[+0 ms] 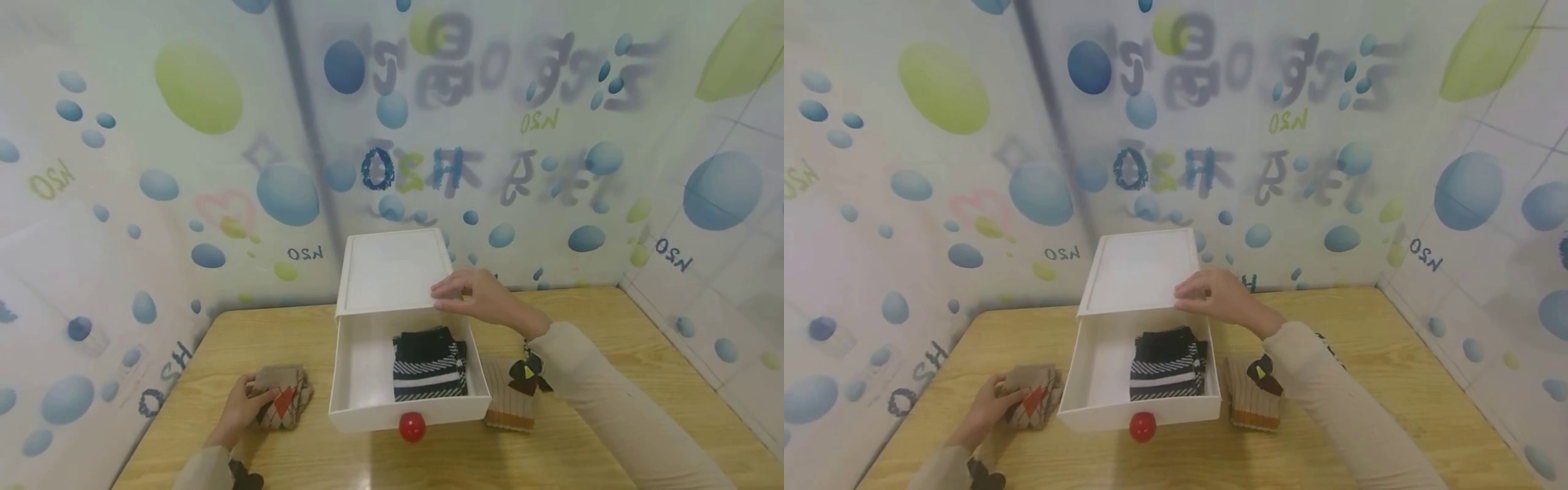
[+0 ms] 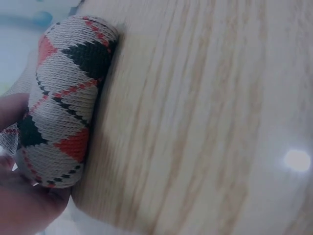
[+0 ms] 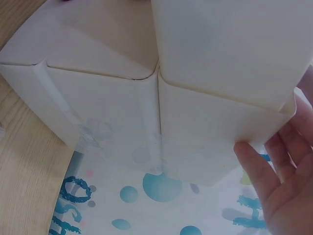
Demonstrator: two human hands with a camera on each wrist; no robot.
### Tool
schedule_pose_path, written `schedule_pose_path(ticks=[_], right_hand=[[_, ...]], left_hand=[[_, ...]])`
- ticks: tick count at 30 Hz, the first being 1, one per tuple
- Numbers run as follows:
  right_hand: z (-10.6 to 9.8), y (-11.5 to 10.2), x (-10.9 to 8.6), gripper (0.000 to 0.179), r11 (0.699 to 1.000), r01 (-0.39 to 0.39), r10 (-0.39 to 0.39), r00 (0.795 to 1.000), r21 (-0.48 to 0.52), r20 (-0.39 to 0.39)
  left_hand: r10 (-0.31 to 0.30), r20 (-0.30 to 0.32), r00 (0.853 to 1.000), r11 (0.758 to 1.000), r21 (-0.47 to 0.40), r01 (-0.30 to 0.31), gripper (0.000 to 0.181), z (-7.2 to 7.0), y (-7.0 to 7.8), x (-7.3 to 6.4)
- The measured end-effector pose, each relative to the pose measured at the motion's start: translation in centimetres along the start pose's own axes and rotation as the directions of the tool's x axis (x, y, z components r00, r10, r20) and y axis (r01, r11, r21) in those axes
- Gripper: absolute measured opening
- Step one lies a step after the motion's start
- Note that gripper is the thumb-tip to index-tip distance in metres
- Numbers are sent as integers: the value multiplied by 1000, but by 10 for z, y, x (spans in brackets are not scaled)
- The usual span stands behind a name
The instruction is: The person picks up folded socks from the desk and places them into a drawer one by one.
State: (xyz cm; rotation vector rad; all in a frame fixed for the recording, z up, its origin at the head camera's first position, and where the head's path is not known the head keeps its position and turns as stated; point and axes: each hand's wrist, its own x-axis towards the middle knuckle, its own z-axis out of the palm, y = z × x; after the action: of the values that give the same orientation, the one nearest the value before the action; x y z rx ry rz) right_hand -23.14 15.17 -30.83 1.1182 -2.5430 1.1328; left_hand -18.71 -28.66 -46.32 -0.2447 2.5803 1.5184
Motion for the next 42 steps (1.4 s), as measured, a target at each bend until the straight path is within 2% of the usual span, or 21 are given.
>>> schedule_pose_path(ticks=[6, 16, 24, 32, 42], right_hand=[[0, -1, 0, 19, 1000, 2, -2, 1000, 2, -1], [1, 0, 0, 18, 1000, 23, -23, 1000, -6, -7], [0, 1, 0, 19, 1000, 28, -28, 1000, -8, -8], [0, 1, 0, 19, 1000, 11, -11, 1000, -21, -4], [0, 0, 0, 19, 1000, -5, 5, 1000, -20, 2]], left_hand=[[-12, 12, 1000, 1000, -22, 12, 58, -1, 1, 0], [10, -19, 1000, 999, -36, -11, 54, 1, 8, -6], [30, -7, 1000, 997, -75, -31, 55, 2, 23, -11], [21, 22, 1000, 989, -144, -17, 62, 2, 37, -14], [43, 50, 998, 983, -182, -34, 59, -7, 59, -25]])
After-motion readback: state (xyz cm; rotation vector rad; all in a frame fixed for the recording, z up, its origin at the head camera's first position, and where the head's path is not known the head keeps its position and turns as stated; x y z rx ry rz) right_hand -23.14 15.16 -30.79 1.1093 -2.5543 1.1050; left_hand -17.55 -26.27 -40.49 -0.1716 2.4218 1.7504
